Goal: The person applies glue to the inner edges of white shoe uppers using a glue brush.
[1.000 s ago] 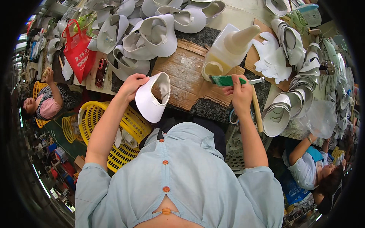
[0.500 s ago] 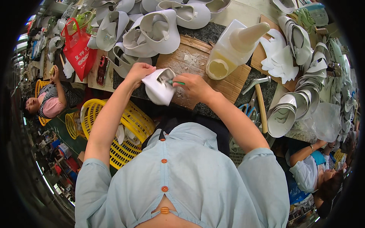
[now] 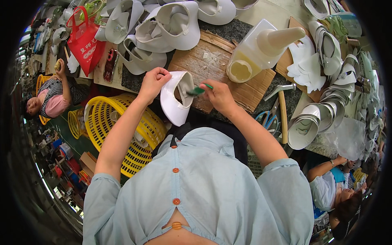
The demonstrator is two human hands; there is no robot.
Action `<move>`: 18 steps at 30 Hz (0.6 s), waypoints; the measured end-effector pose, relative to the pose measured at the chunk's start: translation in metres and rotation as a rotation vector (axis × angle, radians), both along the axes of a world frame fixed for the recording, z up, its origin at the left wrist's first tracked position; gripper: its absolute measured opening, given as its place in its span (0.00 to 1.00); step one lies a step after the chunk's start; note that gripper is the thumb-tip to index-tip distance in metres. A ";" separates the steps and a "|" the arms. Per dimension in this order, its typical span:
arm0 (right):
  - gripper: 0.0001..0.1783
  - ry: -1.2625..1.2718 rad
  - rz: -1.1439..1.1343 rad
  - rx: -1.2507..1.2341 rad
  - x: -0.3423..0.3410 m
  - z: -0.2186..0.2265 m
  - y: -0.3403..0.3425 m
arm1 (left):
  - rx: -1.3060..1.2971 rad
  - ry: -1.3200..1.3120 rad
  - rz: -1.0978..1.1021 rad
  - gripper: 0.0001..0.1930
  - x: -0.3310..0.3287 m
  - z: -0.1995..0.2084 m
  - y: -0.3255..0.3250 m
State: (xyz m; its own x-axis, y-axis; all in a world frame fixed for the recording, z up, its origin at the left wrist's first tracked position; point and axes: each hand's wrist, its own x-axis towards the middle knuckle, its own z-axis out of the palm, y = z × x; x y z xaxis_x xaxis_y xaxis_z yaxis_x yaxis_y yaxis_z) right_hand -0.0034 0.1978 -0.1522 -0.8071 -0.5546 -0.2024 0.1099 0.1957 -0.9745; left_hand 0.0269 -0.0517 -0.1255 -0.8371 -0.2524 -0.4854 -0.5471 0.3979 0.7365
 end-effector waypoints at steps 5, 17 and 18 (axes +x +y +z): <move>0.07 -0.027 -0.179 -0.080 0.005 0.003 0.000 | 0.311 -0.150 0.294 0.10 0.007 -0.010 0.004; 0.07 0.431 -0.091 0.196 0.013 0.016 0.034 | 0.609 0.233 0.321 0.15 -0.006 0.107 -0.008; 0.08 0.378 -0.120 0.176 0.011 0.017 0.032 | 0.558 0.289 0.320 0.15 -0.008 0.123 -0.010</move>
State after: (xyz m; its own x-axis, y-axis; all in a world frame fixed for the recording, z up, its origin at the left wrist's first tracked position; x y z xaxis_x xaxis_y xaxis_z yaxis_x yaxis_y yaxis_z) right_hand 0.0072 0.2300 -0.1356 -0.8994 -0.4357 0.0363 -0.2158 0.3702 -0.9036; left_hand 0.0191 -0.0620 -0.0027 -0.8782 -0.2862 -0.3833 -0.3255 -0.2297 0.9172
